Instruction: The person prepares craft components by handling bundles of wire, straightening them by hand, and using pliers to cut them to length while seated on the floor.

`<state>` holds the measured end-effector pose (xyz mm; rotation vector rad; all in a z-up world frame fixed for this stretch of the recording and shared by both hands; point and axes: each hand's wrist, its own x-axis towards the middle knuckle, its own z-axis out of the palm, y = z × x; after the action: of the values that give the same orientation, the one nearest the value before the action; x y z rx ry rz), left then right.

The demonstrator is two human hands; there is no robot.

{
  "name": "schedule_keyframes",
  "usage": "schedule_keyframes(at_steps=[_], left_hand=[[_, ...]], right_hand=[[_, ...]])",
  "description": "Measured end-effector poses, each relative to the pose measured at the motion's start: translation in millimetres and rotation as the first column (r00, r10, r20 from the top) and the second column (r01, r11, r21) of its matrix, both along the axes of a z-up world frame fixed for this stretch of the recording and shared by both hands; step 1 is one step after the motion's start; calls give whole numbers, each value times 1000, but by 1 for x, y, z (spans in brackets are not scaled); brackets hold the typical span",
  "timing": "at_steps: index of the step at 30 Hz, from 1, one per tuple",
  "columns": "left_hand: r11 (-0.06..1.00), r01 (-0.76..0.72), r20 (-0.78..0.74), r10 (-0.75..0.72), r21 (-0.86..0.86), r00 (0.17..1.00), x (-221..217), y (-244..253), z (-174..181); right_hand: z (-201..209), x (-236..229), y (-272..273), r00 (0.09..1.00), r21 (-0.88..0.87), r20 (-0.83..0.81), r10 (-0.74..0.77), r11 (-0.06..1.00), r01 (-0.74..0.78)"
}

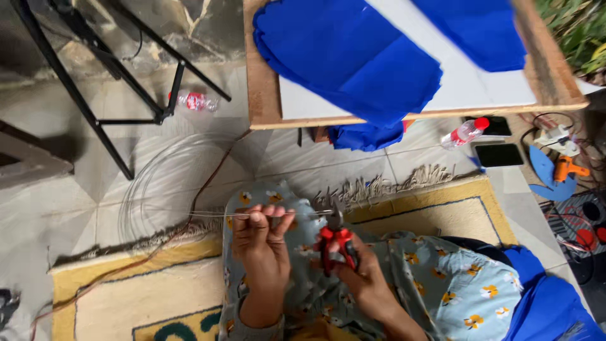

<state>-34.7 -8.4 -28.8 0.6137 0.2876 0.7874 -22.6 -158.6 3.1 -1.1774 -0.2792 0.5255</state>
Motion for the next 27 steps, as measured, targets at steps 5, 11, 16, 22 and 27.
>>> schedule_keyframes(at_steps=[5, 11, 16, 22, 27], left_hand=[[997, -69, -31, 68, -18, 997, -14, 19, -18], [997, -62, -47, 60, -43, 997, -19, 25, -24], [992, -36, -11, 35, -120, 999, -18, 24, -28], [995, -26, -6, 26, -101, 1000, -23, 24, -29], [985, -52, -31, 47, -165, 998, -20, 24, -24]], right_hand=[[-5, 0, 19, 993, -111, -32, 112, 987, -115], [-7, 2, 26, 984, -257, 30, 174, 953, -161], [-11, 5, 28, 971, -359, 141, 192, 924, -130], [-10, 4, 31, 978, -276, 94, 185, 949, -153], [-17, 5, 32, 985, -192, 57, 164, 970, -150]])
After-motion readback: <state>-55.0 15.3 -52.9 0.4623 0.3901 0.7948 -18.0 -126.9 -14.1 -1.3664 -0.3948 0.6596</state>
